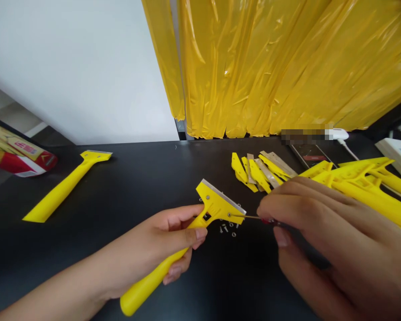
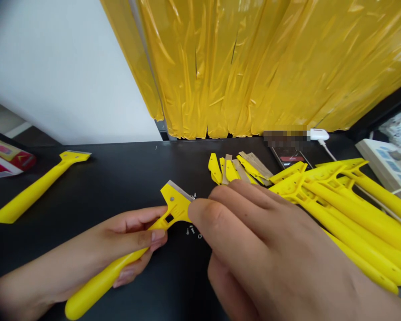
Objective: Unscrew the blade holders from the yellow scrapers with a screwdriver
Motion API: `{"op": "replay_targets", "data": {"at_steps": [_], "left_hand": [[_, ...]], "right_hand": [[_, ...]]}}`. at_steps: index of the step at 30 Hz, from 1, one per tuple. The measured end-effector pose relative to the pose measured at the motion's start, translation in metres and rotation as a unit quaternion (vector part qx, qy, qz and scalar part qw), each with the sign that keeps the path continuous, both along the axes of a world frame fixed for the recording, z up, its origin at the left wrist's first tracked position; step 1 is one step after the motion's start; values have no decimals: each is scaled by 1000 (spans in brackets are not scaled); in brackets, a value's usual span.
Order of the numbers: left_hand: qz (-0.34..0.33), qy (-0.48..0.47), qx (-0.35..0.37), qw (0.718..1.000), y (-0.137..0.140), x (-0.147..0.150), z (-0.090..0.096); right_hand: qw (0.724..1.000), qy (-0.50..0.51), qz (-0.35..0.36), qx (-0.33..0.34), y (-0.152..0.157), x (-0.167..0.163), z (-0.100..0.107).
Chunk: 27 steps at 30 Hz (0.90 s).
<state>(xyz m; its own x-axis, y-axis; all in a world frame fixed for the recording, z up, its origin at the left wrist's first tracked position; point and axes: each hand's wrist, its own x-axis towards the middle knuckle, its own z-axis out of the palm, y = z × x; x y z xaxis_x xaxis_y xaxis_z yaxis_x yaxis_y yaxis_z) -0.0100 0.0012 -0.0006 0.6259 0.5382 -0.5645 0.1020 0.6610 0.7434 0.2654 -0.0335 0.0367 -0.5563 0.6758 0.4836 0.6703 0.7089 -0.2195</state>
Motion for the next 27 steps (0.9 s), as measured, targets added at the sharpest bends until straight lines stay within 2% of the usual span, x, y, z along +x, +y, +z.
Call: {"op": "replay_targets", "data": {"at_steps": [5,10,14,19,27], "left_hand": [[1,-1,3,1000,0,1,0],[5,2,6,1000,0,1,1],[1,12,7,1000,0,0,1],[-16,13,21,1000,-1,1,2],[-49,36,67,996,-1,2,3]], "right_hand": [[999,8,-35,13,-3,0,1],[999,-3,-31,12,-5,-1,3],[999,33,-31,3,-5,1,5],[996,50,-71,17,-6,5,1],[999,50,0,-13,2,-6,-4]]}}
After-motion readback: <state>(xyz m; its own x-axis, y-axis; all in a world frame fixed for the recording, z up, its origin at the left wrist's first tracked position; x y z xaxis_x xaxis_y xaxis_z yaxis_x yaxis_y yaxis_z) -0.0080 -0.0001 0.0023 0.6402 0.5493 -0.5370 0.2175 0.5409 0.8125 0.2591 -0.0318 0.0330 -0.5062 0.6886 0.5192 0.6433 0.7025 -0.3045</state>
